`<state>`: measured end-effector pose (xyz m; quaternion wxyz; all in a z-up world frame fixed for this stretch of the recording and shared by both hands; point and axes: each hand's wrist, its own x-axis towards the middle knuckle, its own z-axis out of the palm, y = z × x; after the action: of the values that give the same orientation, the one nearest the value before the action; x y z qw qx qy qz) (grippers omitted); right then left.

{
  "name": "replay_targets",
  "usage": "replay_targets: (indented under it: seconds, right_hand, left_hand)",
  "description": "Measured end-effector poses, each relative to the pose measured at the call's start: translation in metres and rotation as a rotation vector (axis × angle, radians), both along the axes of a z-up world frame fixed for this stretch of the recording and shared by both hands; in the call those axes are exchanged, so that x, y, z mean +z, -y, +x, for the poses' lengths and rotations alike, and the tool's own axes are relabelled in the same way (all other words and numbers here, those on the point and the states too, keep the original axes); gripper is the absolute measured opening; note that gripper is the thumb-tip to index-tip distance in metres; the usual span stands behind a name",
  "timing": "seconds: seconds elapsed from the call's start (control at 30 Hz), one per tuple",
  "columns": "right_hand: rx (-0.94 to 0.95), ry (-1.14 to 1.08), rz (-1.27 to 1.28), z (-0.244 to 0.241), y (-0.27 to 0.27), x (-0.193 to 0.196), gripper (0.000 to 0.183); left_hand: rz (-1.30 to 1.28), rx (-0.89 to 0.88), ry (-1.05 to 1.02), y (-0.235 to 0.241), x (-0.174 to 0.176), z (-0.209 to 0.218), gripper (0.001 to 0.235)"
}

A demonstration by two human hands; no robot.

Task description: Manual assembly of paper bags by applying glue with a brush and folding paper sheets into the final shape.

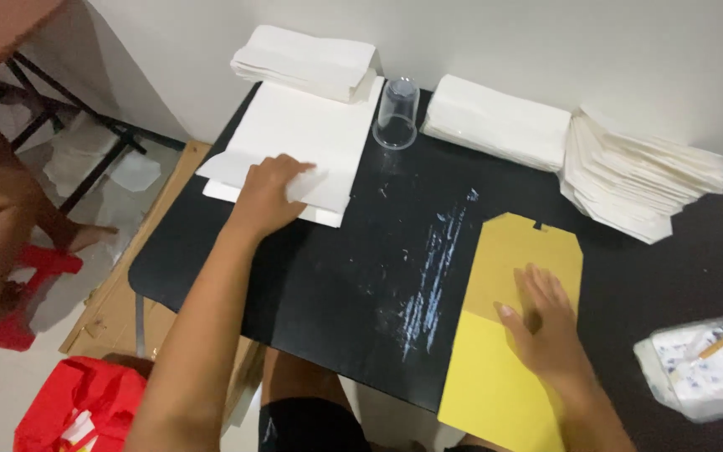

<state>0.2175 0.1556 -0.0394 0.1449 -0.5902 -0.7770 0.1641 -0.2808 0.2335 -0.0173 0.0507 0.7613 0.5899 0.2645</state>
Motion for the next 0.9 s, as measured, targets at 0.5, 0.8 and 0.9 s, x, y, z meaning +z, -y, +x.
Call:
replay_targets:
  seconds: [0.5, 0.8, 0.9]
  right_hand:
    - [0.569, 0.147, 0.71, -0.296, -0.188, 0.099, 0.043]
    - [0.446, 0.752, 0.775, -0.39, -0.332, 0.023, 0.081]
    - [0.569, 0.783, 0.57, -0.391, -0.324, 0.042, 0.046]
  left_hand:
    - [0.505, 0.259, -0.143, 0.004, -0.016, -0.002, 0.067]
    - [0.433, 0.308, -0.102, -0.005, -0.034, -0.008, 0.083]
    - [0.443, 0.335, -0.082, -0.006, -0.032, -0.01, 0.081]
